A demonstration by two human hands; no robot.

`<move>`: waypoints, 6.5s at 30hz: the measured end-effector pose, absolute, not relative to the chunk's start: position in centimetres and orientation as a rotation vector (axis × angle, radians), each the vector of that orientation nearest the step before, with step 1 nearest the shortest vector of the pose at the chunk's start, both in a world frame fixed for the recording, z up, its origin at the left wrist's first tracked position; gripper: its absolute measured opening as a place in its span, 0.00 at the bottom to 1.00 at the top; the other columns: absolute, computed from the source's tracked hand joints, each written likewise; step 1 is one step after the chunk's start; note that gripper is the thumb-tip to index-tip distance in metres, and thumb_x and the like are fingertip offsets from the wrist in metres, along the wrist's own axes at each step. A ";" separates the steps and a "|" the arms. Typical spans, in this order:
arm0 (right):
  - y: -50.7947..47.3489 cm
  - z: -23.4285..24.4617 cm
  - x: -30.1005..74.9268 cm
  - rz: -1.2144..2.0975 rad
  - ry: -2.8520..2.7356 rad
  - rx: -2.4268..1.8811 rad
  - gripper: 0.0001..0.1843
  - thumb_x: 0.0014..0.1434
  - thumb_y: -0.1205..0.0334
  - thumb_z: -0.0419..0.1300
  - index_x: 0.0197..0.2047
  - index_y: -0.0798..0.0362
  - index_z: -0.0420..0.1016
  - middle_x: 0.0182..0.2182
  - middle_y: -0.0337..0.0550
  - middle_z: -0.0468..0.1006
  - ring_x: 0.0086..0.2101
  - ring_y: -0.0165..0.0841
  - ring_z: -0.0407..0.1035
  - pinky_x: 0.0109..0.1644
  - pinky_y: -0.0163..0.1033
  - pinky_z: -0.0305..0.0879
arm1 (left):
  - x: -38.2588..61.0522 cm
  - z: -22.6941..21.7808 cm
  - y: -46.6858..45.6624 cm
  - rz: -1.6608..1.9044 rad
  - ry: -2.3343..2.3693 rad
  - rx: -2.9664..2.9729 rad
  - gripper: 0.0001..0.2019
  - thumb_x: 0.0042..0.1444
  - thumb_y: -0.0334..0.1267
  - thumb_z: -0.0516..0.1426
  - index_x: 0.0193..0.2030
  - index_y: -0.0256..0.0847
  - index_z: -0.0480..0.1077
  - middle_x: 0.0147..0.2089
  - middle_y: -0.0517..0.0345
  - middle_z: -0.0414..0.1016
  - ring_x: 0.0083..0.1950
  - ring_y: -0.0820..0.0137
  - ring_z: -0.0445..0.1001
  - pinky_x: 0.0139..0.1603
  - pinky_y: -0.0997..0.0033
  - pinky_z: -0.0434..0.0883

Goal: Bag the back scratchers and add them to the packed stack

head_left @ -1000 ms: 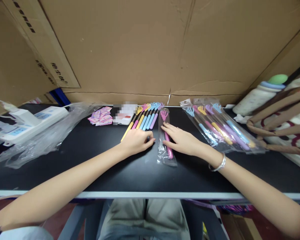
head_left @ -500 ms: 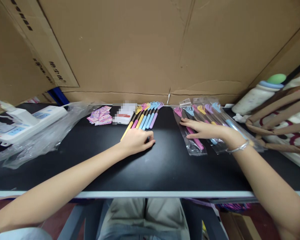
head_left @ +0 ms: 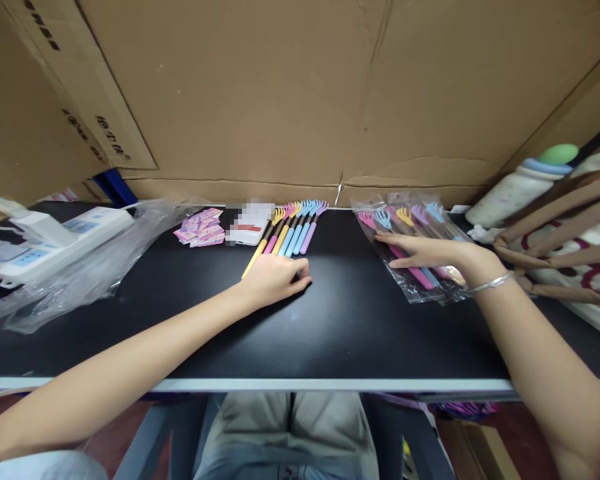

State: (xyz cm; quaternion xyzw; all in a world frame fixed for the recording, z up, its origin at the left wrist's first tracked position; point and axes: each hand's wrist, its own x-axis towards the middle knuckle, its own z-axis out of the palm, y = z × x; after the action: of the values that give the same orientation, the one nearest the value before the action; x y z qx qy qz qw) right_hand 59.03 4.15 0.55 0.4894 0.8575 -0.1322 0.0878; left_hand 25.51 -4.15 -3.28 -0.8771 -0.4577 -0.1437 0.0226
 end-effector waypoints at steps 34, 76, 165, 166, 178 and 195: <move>5.1 0.2 58.2 0.311 2.704 1.534 0.28 0.60 0.48 0.47 0.58 0.52 0.69 0.54 0.52 0.73 0.58 0.52 0.60 0.61 0.64 0.51 | 25.5 -3.4 -4.2 -0.424 -1.310 -2.694 0.12 0.61 0.44 0.50 0.33 0.43 0.69 0.26 0.61 0.73 0.30 0.69 0.70 0.44 0.65 0.62; -1.4 -3.8 46.8 -0.124 3.387 1.043 0.11 0.64 0.64 0.49 0.47 0.49 0.70 0.46 0.47 0.73 0.47 0.41 0.64 0.51 0.50 0.65 | 25.3 -3.8 -3.8 -0.604 -1.062 -2.729 0.08 0.63 0.36 0.48 0.43 0.43 0.67 0.42 0.59 0.72 0.45 0.70 0.71 0.39 0.72 0.62; -1.4 -3.8 46.9 -0.071 3.368 1.055 0.10 0.64 0.65 0.50 0.47 0.52 0.69 0.46 0.49 0.73 0.46 0.40 0.64 0.49 0.49 0.65 | 25.5 -3.9 -3.8 -0.587 -1.082 -2.728 0.08 0.62 0.36 0.49 0.44 0.42 0.68 0.42 0.57 0.71 0.44 0.69 0.70 0.39 0.71 0.64; -1.4 -3.8 46.9 -0.074 3.369 1.054 0.10 0.64 0.65 0.50 0.47 0.52 0.69 0.46 0.49 0.73 0.46 0.41 0.64 0.49 0.49 0.65 | 25.5 -3.9 -3.8 -0.593 -1.078 -2.731 0.08 0.62 0.36 0.49 0.44 0.42 0.68 0.42 0.57 0.71 0.44 0.69 0.70 0.39 0.71 0.64; -1.4 -3.9 46.9 -0.058 3.367 1.048 0.10 0.64 0.64 0.50 0.47 0.52 0.69 0.46 0.48 0.73 0.46 0.40 0.63 0.50 0.48 0.65 | 25.5 -3.7 -3.9 -0.574 -1.083 -2.718 0.08 0.62 0.36 0.49 0.44 0.42 0.68 0.42 0.56 0.72 0.45 0.68 0.71 0.40 0.70 0.64; -1.4 -3.7 46.8 -0.074 3.347 1.043 0.10 0.64 0.65 0.49 0.47 0.52 0.68 0.46 0.48 0.72 0.46 0.40 0.62 0.50 0.49 0.64 | 25.4 -3.9 -3.8 -0.575 -1.071 -2.709 0.08 0.62 0.36 0.50 0.44 0.43 0.68 0.43 0.57 0.72 0.46 0.68 0.71 0.41 0.70 0.64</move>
State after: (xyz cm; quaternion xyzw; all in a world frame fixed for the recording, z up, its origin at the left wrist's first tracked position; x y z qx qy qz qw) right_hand 46.84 -1.45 -3.70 0.2925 0.9386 -0.0207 -0.1815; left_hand 25.44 -3.81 -3.85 -0.9090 -0.3593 -0.1930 0.0860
